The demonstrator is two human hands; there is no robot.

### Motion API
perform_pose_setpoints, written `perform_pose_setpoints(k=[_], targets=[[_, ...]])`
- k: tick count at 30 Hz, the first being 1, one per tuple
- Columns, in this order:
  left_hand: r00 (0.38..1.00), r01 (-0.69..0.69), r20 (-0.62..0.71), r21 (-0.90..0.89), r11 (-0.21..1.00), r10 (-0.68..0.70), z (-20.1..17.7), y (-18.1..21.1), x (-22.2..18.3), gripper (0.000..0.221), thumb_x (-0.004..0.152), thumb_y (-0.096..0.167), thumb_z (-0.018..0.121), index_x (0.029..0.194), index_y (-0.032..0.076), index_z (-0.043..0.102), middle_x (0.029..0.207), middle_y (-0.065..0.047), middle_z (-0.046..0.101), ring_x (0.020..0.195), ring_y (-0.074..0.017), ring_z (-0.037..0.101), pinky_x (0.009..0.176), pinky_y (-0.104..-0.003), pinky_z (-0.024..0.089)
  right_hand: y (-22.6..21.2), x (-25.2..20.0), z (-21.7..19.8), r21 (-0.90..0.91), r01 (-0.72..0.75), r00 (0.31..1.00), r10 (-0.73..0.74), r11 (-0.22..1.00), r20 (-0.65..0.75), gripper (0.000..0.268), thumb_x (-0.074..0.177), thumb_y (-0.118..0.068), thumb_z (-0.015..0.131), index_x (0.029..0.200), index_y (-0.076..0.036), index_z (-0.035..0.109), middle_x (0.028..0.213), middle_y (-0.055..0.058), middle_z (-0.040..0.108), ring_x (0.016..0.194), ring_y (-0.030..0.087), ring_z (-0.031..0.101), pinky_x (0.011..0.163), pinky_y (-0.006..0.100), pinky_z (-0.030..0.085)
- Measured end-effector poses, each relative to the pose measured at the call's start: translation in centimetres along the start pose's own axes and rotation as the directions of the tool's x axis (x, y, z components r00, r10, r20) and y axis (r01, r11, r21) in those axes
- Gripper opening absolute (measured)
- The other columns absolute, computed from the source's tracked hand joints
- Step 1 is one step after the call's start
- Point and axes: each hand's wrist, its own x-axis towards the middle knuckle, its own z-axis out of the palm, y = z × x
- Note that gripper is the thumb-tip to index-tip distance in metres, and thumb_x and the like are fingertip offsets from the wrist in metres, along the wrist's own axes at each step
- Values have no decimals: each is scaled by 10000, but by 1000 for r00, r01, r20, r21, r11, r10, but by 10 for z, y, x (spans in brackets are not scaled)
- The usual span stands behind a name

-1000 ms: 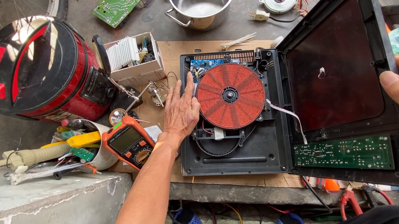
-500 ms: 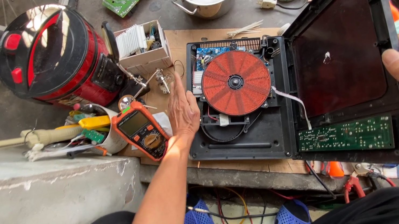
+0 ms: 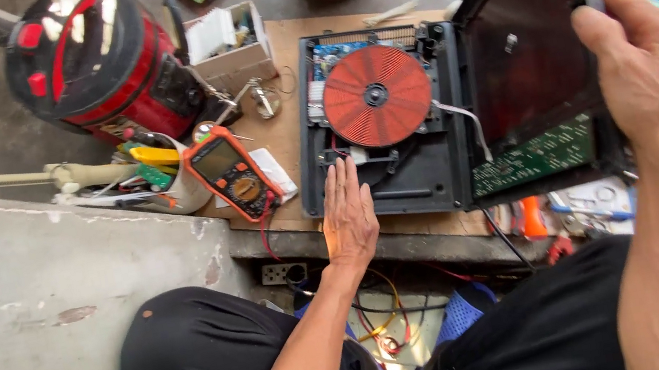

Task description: Disassembling an induction cooker casing and inspecting the internal components using a screwdriver.

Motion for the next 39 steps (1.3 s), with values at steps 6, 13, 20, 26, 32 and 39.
perform_pose_setpoints(k=[6, 13, 20, 26, 32, 39], targets=[[987, -109, 99, -155, 982, 125, -24, 57, -36, 411, 1049, 88, 651, 1454, 44, 705, 1492, -122, 734, 1398, -295, 683, 1257, -429, 472, -31, 0, 2, 66, -45, 999, 45, 997, -5, 367, 1195, -121, 700, 1533, 14, 747, 1161, 36, 744, 981, 126, 619, 836, 255, 493], [971, 103, 235, -233, 967, -47, -35, 82, -88, 121, 976, 193, 780, 1053, 133, 851, 785, 37, 807, 616, -145, 681, 630, -298, 569, -20, -1, 5, 68, 10, 1000, -9, 998, -11, 309, 1199, -168, 700, 1416, 32, 794, 1023, -2, 686, 881, 115, 542, 759, 254, 451], [899, 202, 419, -133, 970, -129, -24, 81, -100, 318, 986, 363, 789, 813, 113, 695, 723, -1, 675, 656, -208, 637, 678, -371, 552, -29, -2, 6, 100, 115, 992, -109, 988, -57, 259, 1175, -125, 690, 1345, 47, 784, 1039, 31, 734, 861, 133, 575, 740, 289, 492], [803, 461, 481, -129, 878, -351, -28, 81, -90, 155, 998, 274, 717, 1051, 152, 797, 920, 40, 820, 752, -177, 732, 763, -339, 600, -25, 0, 5, 125, 106, 994, -101, 987, -46, 324, 1171, -132, 704, 1436, 44, 766, 1074, 31, 737, 896, 120, 593, 775, 272, 507], [701, 644, 510, -154, 749, -498, -27, 72, -94, 255, 1002, 361, 723, 1010, 124, 818, 781, 30, 778, 671, -136, 657, 692, -302, 561, -24, -2, -1, 106, 55, 998, -55, 993, -6, 306, 1181, -148, 688, 1420, 26, 765, 1039, -8, 694, 880, 101, 541, 757, 257, 461], [485, 860, 606, -202, 468, -630, 13, 25, -91, 524, 1038, 431, 682, 1499, 186, 647, 1169, -77, 883, 1077, -184, 846, 978, -370, 676, -11, 1, -21, -42, -301, 951, 303, 953, 61, 408, 1110, -483, 704, 1485, -323, 726, 1281, 46, 787, 1345, 241, 680, 1146, 478, 503]])
